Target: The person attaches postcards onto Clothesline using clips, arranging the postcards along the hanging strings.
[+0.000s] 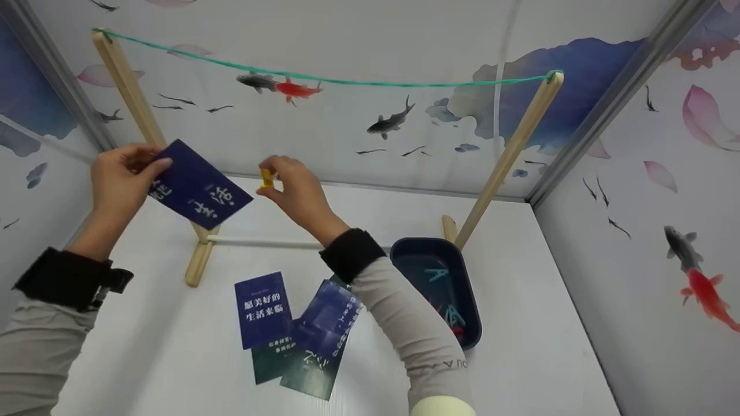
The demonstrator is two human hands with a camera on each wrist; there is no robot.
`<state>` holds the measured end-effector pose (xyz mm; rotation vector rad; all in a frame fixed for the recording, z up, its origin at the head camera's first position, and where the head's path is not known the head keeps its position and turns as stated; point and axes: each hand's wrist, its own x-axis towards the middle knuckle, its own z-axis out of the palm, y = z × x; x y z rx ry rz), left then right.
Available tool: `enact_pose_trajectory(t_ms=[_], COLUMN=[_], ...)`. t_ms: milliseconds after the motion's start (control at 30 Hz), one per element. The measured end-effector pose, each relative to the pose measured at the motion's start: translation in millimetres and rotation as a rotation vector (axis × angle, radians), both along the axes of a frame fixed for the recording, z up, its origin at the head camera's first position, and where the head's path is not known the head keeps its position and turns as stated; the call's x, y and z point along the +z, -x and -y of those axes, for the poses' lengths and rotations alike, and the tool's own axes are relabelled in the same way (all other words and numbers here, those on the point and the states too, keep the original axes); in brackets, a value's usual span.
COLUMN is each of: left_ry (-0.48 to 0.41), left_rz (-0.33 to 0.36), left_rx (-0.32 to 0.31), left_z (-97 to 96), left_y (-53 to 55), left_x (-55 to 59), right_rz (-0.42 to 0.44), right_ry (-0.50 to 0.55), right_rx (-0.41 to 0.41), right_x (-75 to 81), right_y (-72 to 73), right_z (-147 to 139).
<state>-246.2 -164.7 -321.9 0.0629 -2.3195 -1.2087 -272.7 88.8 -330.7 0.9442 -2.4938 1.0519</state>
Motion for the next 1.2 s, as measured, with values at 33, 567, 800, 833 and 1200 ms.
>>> enact_pose_trajectory(t_ms=[33,567,800,833,1200], left_ry=[0.008,0.072,-0.008,-0.012,0.017], left_rz=[-0.019,-0.052,-0.045,-0.037,-0.071], left_rx=[0.017,0.141,0.116,0.116,0.098], left_z=[2.1,8.5,3.3,2.5,-3.3], left_y=[2.6,36.6,42.5,42.6,39.3], left_x=[7.5,85.3,94.6,95.7,98.9], right_rz=[-0.012,-0.055,-0.066,-0.064,0.002], right_ry=[0.007,0.52,0.56,0.552,0.404], right_rx=[0.011,0.057,0.005,0.0,-0.023], right_x=[10.0,124.0,138.1,139.8,145.0], right_y=[2.8,46.8,58.3,58.4,62.5], right_z=[7,96,113,114,122])
